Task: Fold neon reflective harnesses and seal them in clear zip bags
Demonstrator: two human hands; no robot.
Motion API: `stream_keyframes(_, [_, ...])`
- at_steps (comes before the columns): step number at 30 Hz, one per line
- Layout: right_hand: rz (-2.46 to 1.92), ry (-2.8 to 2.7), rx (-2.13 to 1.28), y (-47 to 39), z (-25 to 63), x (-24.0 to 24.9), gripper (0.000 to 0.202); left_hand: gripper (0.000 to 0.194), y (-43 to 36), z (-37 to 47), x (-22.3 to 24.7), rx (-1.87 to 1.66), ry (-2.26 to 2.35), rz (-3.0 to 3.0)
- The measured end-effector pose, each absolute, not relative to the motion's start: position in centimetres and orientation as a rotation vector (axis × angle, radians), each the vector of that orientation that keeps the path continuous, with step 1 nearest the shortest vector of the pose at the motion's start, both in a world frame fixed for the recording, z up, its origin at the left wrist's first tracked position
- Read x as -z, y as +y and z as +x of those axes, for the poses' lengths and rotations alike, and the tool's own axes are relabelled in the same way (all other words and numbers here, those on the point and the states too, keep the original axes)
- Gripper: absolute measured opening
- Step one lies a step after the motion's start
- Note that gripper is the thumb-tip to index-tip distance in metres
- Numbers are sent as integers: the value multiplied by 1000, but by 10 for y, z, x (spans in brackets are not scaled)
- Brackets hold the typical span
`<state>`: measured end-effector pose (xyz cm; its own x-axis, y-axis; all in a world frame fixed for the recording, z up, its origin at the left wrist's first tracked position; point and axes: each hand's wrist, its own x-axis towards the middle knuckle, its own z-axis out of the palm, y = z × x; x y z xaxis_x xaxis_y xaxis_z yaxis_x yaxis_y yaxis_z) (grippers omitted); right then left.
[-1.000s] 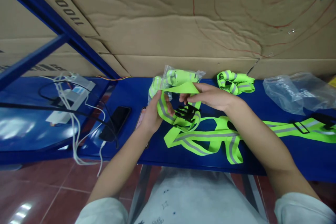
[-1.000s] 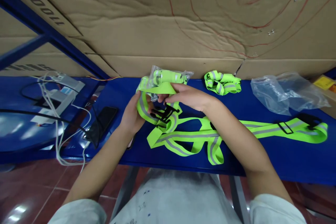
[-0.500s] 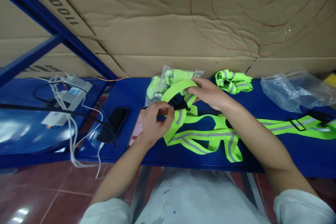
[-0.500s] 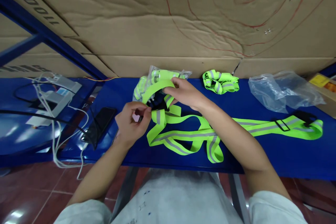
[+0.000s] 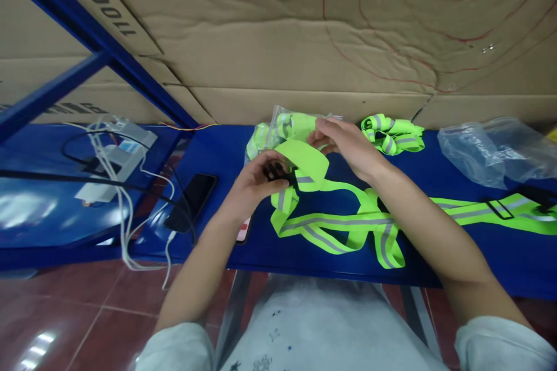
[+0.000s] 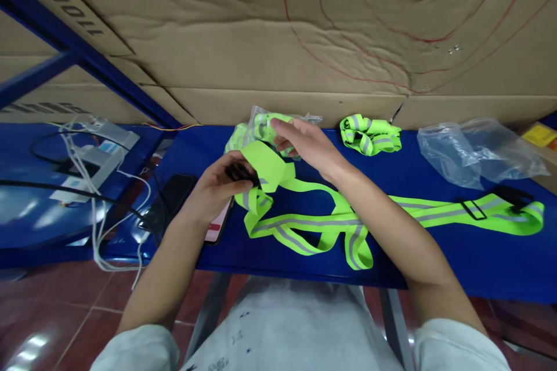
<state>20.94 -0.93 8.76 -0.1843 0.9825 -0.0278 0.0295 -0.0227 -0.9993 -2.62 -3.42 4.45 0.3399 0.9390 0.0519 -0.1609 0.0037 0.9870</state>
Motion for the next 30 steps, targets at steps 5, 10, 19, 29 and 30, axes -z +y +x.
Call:
stream_keyframes(5, [-895,-1948,-1524,-10,219,-84,59,33,-39,-40,-57,-1079,645,1114])
stream_keyframes(10, [-775,-2217,-1641,3,226,-62,84,38,-35,-40,-69,-1468,673,923])
stream_keyframes(19, [-1606,-2301,-830,-72,234,-21,40,13,-14,-58,-82,-1717,686,796])
stream_keyframes(29, [-1821,-1880,-931,-106,374,-37,61,7,4,-52,-68,-1848,863,745])
stream_keyframes(30, [-1836,-1870,-893,-106,379,-35,61,7,5,-50,-65,-1828,897,755])
